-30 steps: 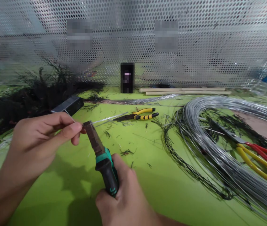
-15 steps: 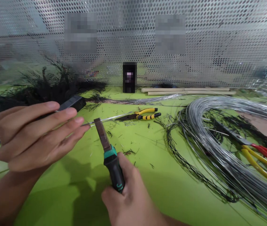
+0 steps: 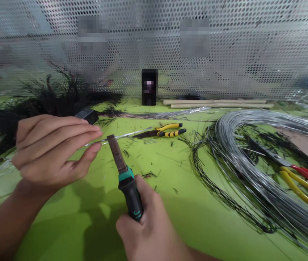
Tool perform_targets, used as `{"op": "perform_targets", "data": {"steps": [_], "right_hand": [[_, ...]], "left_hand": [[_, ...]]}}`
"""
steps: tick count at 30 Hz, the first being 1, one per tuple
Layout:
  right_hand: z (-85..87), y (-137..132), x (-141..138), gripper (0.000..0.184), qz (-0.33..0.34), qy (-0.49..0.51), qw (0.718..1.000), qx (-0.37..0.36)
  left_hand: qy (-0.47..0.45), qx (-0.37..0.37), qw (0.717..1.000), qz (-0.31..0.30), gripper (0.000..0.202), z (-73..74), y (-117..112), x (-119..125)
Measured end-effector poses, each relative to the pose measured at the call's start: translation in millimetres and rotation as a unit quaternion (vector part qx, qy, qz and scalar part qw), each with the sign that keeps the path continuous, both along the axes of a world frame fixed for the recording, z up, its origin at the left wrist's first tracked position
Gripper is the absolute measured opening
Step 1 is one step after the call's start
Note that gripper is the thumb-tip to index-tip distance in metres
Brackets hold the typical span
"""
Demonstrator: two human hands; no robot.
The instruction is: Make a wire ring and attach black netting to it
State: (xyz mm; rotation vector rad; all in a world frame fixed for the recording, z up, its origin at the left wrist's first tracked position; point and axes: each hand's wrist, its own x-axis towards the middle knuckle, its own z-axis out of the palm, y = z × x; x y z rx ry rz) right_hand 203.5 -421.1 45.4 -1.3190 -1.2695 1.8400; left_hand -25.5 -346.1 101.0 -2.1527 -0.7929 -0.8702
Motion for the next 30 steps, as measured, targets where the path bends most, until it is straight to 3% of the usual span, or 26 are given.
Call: {"op": "perform_targets", "data": {"steps": [3,7,11,14,17,20,24,27,30], "right_hand": [[1.8,-1,-2,0.029,-0.003,0.007,1.000,-0.016],[4.6,-4,-5,0.047,-0.047,0.006,0.998,-0.035],[1.6,-7,-5,0.052,-0.065,-0.005,0.998,-0.020],[-2.2,-7,-4,0.055,-0.069,-0.009,0.997,-0.035],[-2.1,-6,-3,0.043,-0.040,-0.004,0.999,-0.027],[3.0,-4,-4,0.038,-0.025,-0.002,1.000,-0.017],[8.7,1,-7,0.031,-0.020,0.004,1.000,-0.002],[6.8,2,-7,0.028,-0.001,0.022,1.000,0.016],[2.1,0,-4,0.030,0.006,0.014,1.000,0.011]], "left_hand": [[-0.027,-0.037,0.999,0.000,0.014,0.6,-1,5],[-0.098,-0.127,0.987,-0.016,0.009,1.3,-4,12],[-0.187,-0.251,0.950,-0.014,0.013,3.6,-5,13],[-0.193,-0.333,0.923,-0.008,0.018,8.1,-4,7],[-0.184,-0.385,0.904,-0.019,0.020,13.2,-3,0],[-0.154,-0.364,0.918,-0.018,0.020,15.0,-4,-1],[-0.123,-0.237,0.963,0.021,0.017,10.8,-10,8],[-0.124,-0.163,0.978,0.036,0.008,7.6,-16,17],[-0.140,-0.185,0.972,0.029,0.009,8.8,-20,19]]}}
